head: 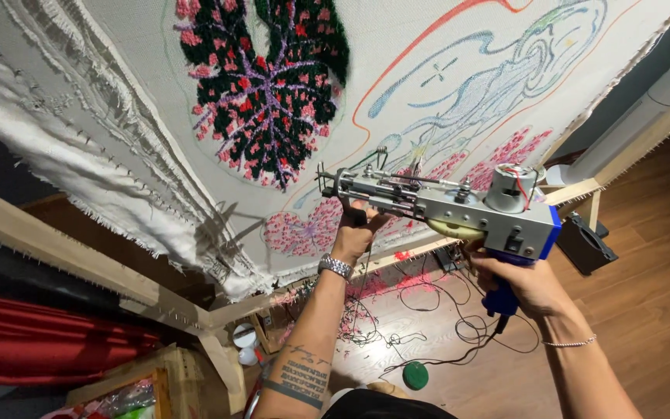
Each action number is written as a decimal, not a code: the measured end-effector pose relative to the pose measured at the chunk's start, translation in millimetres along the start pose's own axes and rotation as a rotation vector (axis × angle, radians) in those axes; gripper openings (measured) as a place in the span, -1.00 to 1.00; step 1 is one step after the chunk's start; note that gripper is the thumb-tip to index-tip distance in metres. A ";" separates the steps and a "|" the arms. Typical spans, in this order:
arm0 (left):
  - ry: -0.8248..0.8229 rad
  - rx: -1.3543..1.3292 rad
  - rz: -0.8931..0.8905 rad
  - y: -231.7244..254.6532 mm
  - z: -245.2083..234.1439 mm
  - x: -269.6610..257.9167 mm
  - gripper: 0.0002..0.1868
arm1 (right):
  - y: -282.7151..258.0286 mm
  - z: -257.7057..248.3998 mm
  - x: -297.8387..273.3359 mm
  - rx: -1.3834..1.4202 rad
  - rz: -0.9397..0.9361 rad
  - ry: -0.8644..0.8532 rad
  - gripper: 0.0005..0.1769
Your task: The recorder is using a tufting gun to create a leaf-shaped pattern on a large rug frame.
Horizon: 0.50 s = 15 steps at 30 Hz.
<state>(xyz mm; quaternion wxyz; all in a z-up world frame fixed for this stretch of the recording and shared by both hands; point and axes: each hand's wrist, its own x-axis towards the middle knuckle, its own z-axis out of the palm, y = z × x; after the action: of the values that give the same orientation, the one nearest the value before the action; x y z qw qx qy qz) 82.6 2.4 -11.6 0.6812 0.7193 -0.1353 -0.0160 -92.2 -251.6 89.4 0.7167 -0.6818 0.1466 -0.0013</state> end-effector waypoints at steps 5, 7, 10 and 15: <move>-0.174 0.251 0.222 -57.7 3.0 38.6 -0.72 | 20.9 -22.5 8.3 0.048 -0.117 -0.078 -0.77; -0.192 0.298 0.313 -79.2 8.4 48.0 -0.76 | 26.3 -26.9 10.4 0.044 -0.117 -0.054 -0.79; -0.119 0.141 0.258 -86.4 20.6 51.3 -0.82 | 29.3 -28.0 13.6 0.092 -0.191 -0.084 -0.80; -0.011 -0.243 0.232 -83.6 28.7 53.4 -0.76 | 21.5 -19.2 10.3 0.136 -0.191 -0.043 -0.80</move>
<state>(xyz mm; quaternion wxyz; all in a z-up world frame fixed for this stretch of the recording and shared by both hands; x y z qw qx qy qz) 142.5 -34.2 -87.3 0.7596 0.6112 -0.2182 0.0425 -90.7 -270.9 65.7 0.7610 -0.6422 0.0652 -0.0649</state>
